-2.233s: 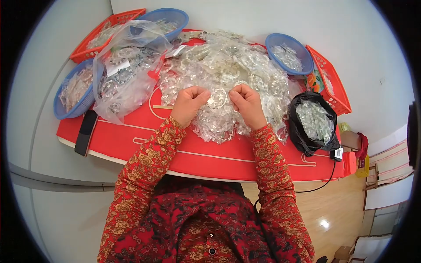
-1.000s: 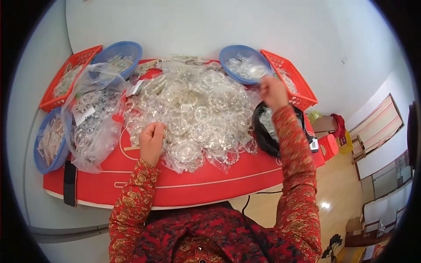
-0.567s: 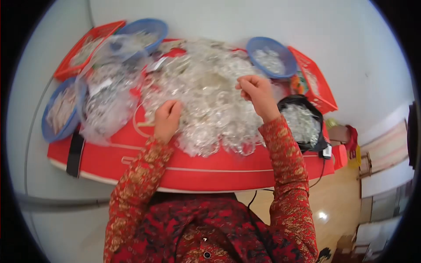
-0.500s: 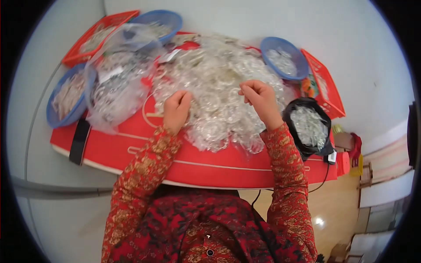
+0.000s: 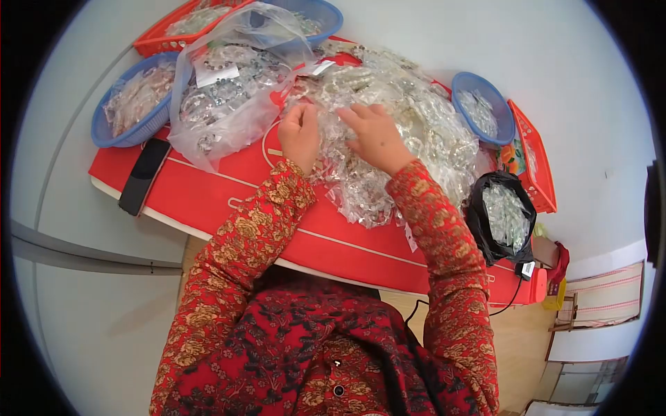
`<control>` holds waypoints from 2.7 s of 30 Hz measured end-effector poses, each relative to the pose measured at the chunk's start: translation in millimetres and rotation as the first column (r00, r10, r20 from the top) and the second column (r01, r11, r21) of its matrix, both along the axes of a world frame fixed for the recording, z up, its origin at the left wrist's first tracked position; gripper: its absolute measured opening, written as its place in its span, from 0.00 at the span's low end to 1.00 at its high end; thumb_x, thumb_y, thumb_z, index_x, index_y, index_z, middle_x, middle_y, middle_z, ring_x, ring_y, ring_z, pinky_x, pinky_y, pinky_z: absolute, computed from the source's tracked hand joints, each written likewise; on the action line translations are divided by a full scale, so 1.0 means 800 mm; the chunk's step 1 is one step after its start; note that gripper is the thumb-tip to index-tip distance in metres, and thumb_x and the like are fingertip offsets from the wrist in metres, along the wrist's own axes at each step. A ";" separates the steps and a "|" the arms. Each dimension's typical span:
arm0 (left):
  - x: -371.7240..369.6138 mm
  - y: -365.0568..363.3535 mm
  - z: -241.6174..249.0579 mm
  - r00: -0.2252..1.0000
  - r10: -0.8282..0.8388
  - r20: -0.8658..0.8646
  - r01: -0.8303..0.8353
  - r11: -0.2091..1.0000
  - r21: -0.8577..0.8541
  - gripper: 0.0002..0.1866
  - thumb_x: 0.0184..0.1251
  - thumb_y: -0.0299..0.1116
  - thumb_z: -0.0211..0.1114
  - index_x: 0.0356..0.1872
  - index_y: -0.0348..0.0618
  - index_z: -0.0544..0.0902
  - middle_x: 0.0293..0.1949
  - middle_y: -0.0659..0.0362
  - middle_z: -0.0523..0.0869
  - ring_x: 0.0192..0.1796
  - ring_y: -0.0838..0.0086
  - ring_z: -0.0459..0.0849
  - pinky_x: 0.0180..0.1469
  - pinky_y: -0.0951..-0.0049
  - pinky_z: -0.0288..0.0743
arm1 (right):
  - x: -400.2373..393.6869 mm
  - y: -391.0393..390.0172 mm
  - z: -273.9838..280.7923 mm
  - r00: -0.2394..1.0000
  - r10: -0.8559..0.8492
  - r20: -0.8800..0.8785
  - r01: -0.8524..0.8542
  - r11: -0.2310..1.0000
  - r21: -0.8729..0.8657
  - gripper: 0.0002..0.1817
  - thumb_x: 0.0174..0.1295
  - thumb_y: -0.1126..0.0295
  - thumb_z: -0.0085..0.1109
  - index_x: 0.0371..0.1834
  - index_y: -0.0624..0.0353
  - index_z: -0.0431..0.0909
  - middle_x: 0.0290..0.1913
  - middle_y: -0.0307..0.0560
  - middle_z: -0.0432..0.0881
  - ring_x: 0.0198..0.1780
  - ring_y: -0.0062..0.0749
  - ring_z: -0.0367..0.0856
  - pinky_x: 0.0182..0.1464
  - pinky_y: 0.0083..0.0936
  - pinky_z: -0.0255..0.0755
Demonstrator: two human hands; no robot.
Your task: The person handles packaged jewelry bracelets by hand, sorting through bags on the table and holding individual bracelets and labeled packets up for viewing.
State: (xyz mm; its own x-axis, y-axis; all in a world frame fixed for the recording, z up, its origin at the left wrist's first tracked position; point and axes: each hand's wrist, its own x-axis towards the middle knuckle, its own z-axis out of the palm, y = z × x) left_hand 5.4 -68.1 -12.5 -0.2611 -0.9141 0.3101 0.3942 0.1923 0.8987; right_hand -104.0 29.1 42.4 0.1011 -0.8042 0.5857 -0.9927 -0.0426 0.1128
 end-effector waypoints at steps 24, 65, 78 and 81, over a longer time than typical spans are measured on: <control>-0.004 0.018 -0.009 0.757 0.156 0.635 0.196 0.872 -0.448 0.33 0.46 0.45 0.64 0.55 0.43 0.66 0.53 0.41 0.65 0.58 0.49 0.60 0.58 0.56 0.56 | -0.014 0.140 -0.021 0.975 -0.191 0.116 0.199 0.978 -0.062 0.25 0.44 0.83 0.47 0.50 0.54 0.71 0.49 0.53 0.70 0.50 0.50 0.66 0.53 0.40 0.61; -0.102 -0.186 0.049 0.721 0.370 0.585 0.103 0.778 -0.620 0.10 0.53 0.30 0.58 0.33 0.35 0.79 0.24 0.53 0.81 0.25 0.66 0.79 0.29 0.66 0.72 | -0.036 0.150 -0.040 0.919 0.012 0.395 0.080 0.973 -0.216 0.10 0.43 0.82 0.54 0.31 0.60 0.76 0.36 0.47 0.76 0.37 0.44 0.74 0.38 0.33 0.69; -0.064 -0.050 0.110 0.826 -0.560 -0.063 0.556 0.792 0.253 0.05 0.61 0.33 0.58 0.32 0.44 0.77 0.25 0.68 0.76 0.24 0.84 0.73 0.23 0.81 0.68 | -0.034 0.153 -0.047 0.922 -0.028 0.385 0.108 0.976 -0.190 0.10 0.44 0.77 0.54 0.32 0.56 0.76 0.37 0.42 0.76 0.41 0.39 0.73 0.41 0.33 0.67; -0.068 -0.040 0.107 0.761 -0.644 -0.071 0.644 0.739 0.197 0.05 0.61 0.32 0.57 0.34 0.43 0.76 0.27 0.67 0.77 0.25 0.84 0.73 0.27 0.80 0.71 | -0.034 0.154 -0.047 0.927 -0.008 0.374 0.090 0.975 -0.202 0.09 0.44 0.77 0.54 0.31 0.57 0.76 0.37 0.42 0.76 0.40 0.40 0.73 0.40 0.33 0.67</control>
